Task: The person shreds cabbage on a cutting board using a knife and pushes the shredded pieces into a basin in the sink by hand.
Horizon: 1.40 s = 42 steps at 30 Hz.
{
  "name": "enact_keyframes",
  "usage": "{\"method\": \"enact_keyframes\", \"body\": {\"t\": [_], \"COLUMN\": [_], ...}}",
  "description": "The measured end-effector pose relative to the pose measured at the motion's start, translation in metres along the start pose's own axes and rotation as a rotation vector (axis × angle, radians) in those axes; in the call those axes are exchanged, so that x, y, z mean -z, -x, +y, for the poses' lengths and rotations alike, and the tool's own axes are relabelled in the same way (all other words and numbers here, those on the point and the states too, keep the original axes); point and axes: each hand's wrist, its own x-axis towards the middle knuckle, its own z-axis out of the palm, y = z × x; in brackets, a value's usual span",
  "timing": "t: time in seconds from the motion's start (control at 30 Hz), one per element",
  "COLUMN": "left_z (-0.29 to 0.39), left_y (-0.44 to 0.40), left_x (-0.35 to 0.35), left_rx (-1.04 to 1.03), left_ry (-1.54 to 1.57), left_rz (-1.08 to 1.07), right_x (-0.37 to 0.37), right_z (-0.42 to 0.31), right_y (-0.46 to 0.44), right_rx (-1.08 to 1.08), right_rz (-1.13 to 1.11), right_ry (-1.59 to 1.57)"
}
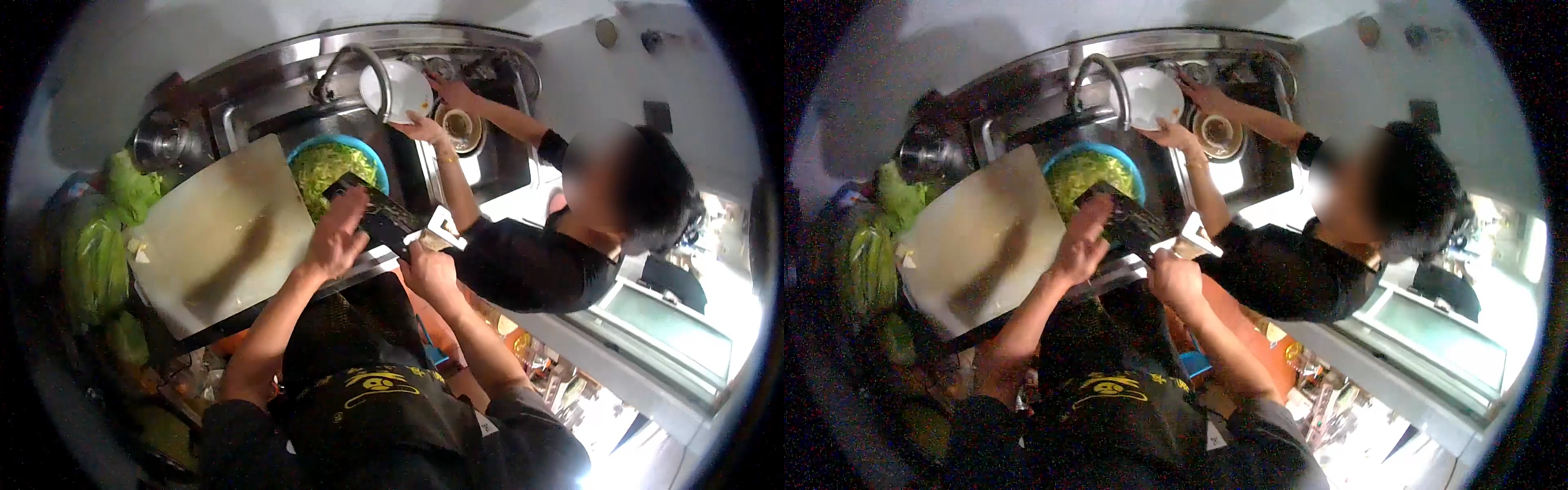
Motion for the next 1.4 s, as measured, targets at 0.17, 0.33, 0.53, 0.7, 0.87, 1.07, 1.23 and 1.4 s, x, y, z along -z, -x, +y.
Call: {"method": "enact_keyframes", "body": {"t": [0.17, 0.33, 0.53, 0.7, 0.87, 1.07, 1.23, 1.4], "left_z": [0.015, -0.033, -0.101, -0.102, -0.031, -0.044, -0.143, -0.153], "left_y": [-0.014, -0.04, -0.038, -0.036, 0.009, 0.176, 0.364, 0.386], "left_x": [-0.042, -0.04, -0.027, -0.033, 0.033, 0.134, 0.202, 0.251], "left_rx": [-0.267, -0.02, 0.115, 0.405, 0.536, 0.704, 0.808, 0.946], "left_ry": [-0.197, -0.254, -0.426, -0.072, 0.729, 0.798, 0.267, -0.507], "left_rz": [-0.321, -0.388, 0.124, 0.181, 0.679, 1.13, 1.344, 1.139], "right_x": [-0.019, -0.007, 0.011, 0.013, -0.006, -0.056, -0.116, -0.142], "right_z": [-0.004, 0.007, 0.012, 0.005, -0.016, -0.101, -0.174, -0.201], "right_y": [0.01, 0.035, 0.065, 0.063, 0.053, -0.01, -0.063, -0.071], "right_rx": [-0.014, -0.062, -0.264, -0.343, -0.194, 0.296, 0.606, 0.659], "right_rz": [0.131, 0.131, 0.05, 0.052, 0.141, 0.184, 0.237, 0.26], "right_ry": [-0.019, -0.011, -0.167, -0.282, -0.428, -0.408, -0.312, -0.248]}}
